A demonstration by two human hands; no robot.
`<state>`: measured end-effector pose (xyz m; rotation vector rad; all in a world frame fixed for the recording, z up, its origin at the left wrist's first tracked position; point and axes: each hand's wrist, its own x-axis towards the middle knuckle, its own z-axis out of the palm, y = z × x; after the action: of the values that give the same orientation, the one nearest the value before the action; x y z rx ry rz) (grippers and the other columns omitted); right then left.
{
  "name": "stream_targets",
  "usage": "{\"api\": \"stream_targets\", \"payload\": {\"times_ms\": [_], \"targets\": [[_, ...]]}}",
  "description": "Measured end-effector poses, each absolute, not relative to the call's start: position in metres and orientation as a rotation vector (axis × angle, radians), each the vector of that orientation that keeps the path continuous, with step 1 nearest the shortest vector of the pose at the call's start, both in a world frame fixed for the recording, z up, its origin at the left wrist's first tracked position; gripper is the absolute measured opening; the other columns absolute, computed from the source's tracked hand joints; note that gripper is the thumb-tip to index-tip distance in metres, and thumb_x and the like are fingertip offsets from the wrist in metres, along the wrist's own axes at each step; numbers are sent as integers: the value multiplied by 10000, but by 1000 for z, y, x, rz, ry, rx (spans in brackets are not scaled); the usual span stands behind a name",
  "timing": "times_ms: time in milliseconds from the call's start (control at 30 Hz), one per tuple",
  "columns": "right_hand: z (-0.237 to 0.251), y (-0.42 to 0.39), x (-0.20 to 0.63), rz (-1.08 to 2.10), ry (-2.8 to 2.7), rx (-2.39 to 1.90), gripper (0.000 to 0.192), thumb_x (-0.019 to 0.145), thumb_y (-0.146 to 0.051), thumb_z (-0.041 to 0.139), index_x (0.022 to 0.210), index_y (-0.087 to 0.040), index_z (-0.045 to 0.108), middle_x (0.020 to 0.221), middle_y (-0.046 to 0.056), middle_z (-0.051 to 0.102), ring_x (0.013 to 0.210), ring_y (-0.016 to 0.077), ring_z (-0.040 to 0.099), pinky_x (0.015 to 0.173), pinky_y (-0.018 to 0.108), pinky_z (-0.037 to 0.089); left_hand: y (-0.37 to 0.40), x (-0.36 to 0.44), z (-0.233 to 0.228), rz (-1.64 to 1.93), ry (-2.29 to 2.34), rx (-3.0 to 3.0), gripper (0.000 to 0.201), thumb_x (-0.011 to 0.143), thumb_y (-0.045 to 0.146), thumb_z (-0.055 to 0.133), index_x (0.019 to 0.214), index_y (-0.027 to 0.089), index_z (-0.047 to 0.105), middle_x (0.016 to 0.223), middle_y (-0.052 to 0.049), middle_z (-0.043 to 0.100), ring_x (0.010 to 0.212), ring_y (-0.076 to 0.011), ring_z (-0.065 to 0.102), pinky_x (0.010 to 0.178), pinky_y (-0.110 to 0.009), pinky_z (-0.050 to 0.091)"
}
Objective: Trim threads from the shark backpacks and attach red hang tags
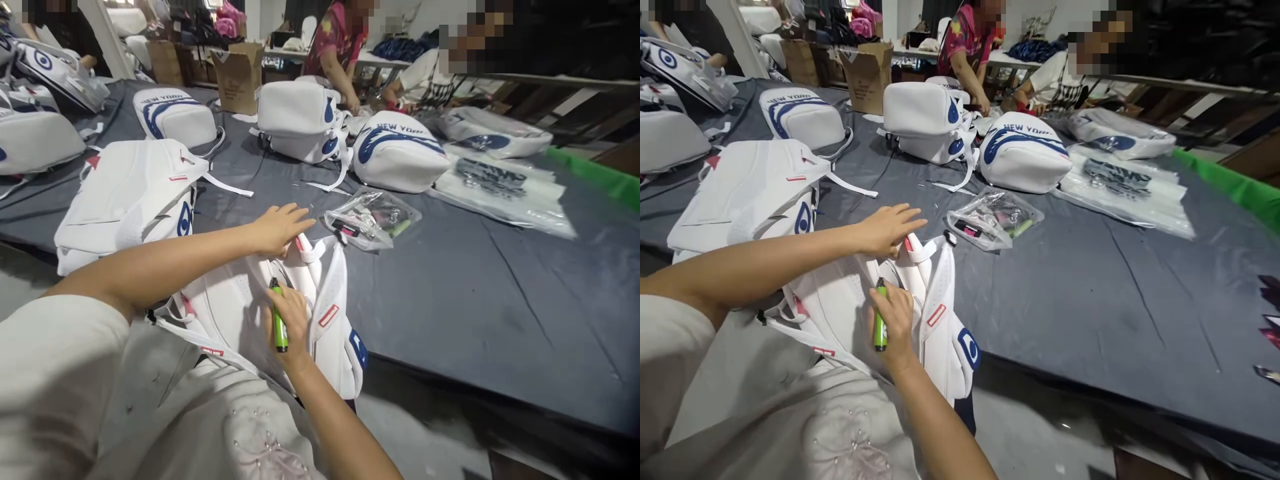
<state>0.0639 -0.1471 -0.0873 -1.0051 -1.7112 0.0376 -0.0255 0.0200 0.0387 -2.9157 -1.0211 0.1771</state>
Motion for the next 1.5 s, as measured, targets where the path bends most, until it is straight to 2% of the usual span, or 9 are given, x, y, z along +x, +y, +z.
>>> {"api": "stream_targets", "payload": {"times_ms": [167, 367, 533, 633, 733, 800, 1133, 1333, 1500], "targets": [[-90, -135, 71, 53, -1761, -957, 433, 894, -86, 536, 1303, -225, 528, 1134, 113, 678, 1053, 231, 655, 877, 429, 529, 23, -38, 21, 129, -777, -2879, 923, 795, 363, 684, 1552, 223, 175, 1614, -164, 219, 1475, -336, 217, 1138, -538, 246], [-89, -129, 102, -144, -1598, -1112, 497, 924, -108, 511, 1394, -256, 444, 1122, 79, 698, 1031, 213, 675, 911, 418, 549, 6, -36, 23, 231, -718, -2688, 1207, 647, 408, 796, 1570, 237, 37, 1643, -177, 22, 1506, -396, 41, 1129, -668, 139], [-73, -93, 115, -114, -1685, -1592, 702, 832, -364, 680, 1419, -143, 364, 1329, 206, 536, 1307, 354, 453, 1028, 553, 431, 17, -30, 7, 240, -775, -2696, 1167, 683, 419, 780, 1573, 199, 58, 1634, -198, 90, 1441, -379, 260, 1010, -504, 403], [-66, -71, 108, 11, -1791, -1865, 888, 725, -374, 781, 1437, -109, 324, 1322, 242, 517, 1295, 388, 445, 1012, 545, 428, 21, -29, 0, 210, -782, -2687, 1084, 724, 446, 756, 1568, 186, 128, 1626, -197, 141, 1380, -363, 343, 974, -454, 424], [-63, -62, 97, -64, -1835, -2051, 1006, 665, -305, 836, 1470, -98, 270, 1466, 317, 348, 1379, 437, 321, 1036, 562, 382, 20, -27, -3, 209, -805, -2670, 1011, 758, 448, 736, 1560, 174, 185, 1625, -187, 159, 1351, -353, 368, 969, -437, 423], [-63, -60, 94, -87, -1850, -2077, 1003, 666, -255, 834, 1472, -85, 262, 1494, 337, 294, 1388, 441, 304, 1039, 557, 377, 19, -25, -4, 233, -836, -2660, 976, 774, 442, 727, 1553, 161, 211, 1622, -183, 173, 1332, -349, 385, 962, -435, 426], [-72, -64, 108, 32, -1807, -1871, 868, 708, -130, 744, 1458, -113, 309, 1413, 277, 425, 1292, 384, 446, 994, 529, 439, 17, -23, -5, 229, -925, -2702, 913, 821, 361, 701, 1556, 194, 185, 1630, -189, 127, 1465, -374, 209, 1034, -511, 368], [-73, -58, 106, 74, -1779, -1919, 867, 686, -127, 761, 1441, -98, 336, 1381, 276, 457, 1223, 391, 502, 964, 530, 461, 21, -14, -10, 266, -858, -2730, 1198, 680, 545, 791, 1573, 202, 70, 1632, -214, 55, 1488, -417, 96, 1103, -600, 255], [-76, -52, 108, 62, -1784, -1929, 865, 685, -127, 768, 1432, -50, 340, 1376, 309, 456, 1228, 408, 501, 966, 543, 463, 16, -4, -10, 288, -882, -2690, 1151, 718, 523, 767, 1578, 219, 64, 1582, -200, 259, 1359, -387, 355, 1072, -561, 316]]}}
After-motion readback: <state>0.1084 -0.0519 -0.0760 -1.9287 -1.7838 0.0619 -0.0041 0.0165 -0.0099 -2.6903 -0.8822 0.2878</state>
